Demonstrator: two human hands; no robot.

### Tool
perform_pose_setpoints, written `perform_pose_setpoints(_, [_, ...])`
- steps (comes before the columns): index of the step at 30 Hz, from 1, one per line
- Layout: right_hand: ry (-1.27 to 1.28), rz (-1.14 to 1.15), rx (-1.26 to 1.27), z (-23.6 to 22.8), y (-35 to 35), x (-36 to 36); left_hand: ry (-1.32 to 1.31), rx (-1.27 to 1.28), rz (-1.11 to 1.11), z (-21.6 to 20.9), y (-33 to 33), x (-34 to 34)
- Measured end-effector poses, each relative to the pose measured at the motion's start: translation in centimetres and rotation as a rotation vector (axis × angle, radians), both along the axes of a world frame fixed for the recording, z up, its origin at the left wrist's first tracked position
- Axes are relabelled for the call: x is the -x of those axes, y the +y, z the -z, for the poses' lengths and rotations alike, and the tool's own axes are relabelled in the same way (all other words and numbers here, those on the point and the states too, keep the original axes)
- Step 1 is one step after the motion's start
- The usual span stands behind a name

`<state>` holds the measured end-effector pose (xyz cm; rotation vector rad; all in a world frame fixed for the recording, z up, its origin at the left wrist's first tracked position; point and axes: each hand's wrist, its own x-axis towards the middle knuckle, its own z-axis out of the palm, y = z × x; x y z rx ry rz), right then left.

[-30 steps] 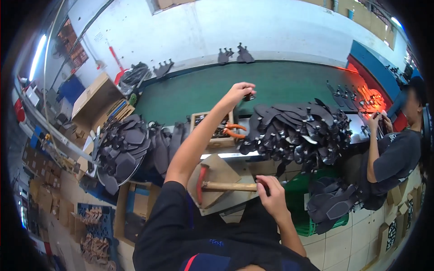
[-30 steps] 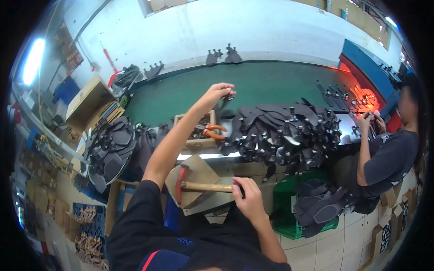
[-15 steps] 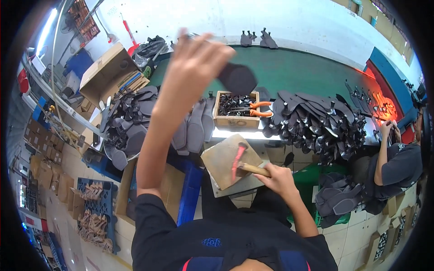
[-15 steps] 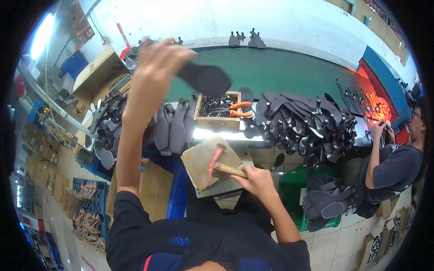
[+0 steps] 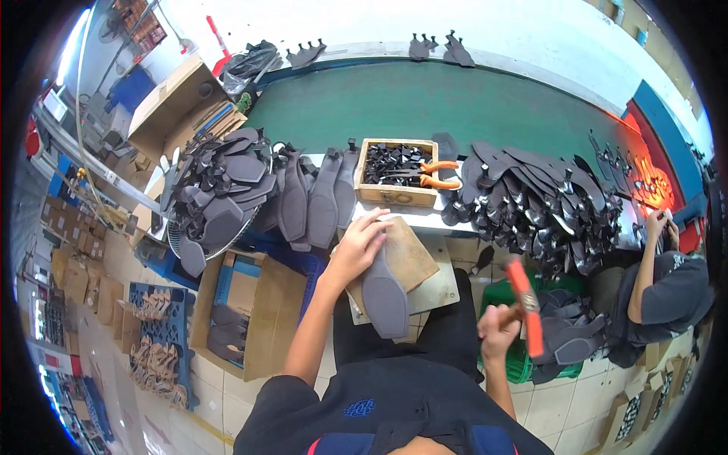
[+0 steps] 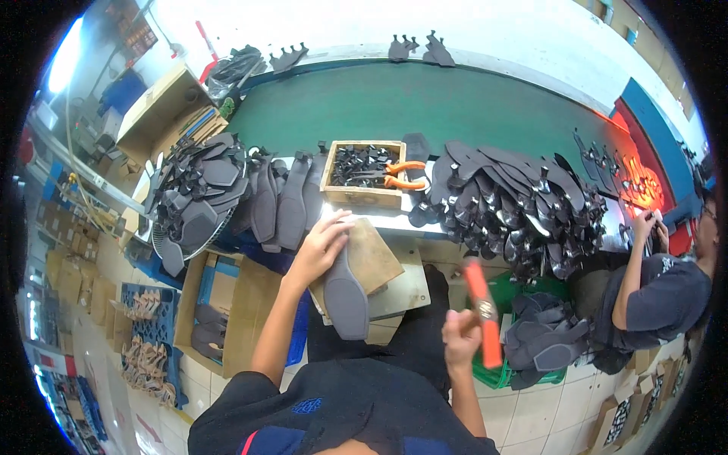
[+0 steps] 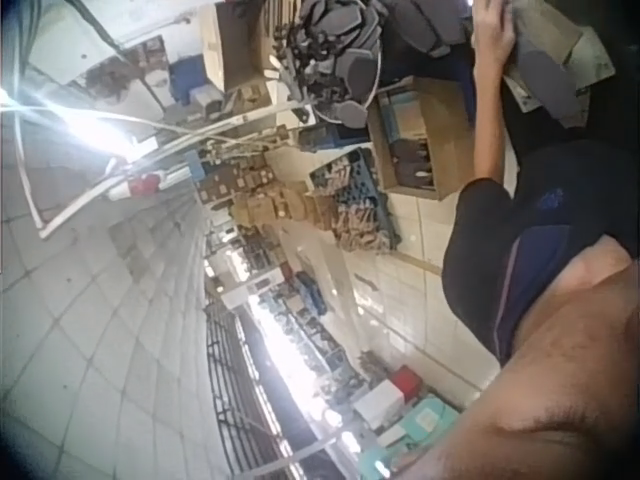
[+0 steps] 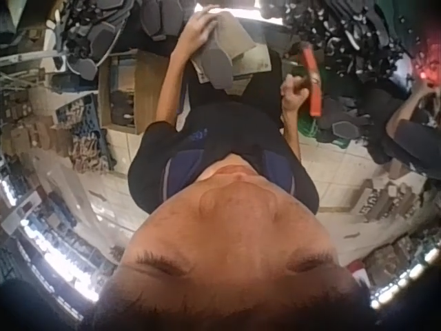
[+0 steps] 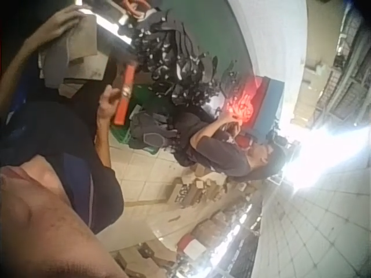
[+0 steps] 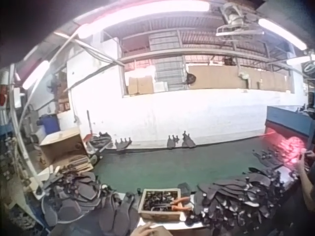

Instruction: Assembling shoe components by nailing and hammering them onto a last.

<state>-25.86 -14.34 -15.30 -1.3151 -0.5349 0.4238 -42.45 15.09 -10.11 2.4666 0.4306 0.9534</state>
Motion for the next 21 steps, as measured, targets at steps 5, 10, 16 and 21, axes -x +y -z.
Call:
perform_pose_setpoints(5, [0.003,0.01,-0.038,-2.8,-2.1,-4.8,-0.111,0.089,-0.202,-3.1,4.3,-2.3])
perform_pose_setpoints(10, [0.089,0.007,-0.149,-2.5,-1.6,-5.1,0.178,-0.188,-0.298,-0.6,13.5,-7.6])
perform_pose_setpoints(16, [0.038,0.107,-0.04,-1.4,-3.3,-4.4,0.652,-0.342,-0.295,-1.6,15.8,-11.1])
perform_pose_setpoints(21, [0.062,0.085,-0.013,-1.3,-3.6,-4.7,0.408,-0.004,-0.242,-2.4,15.6,-9.5])
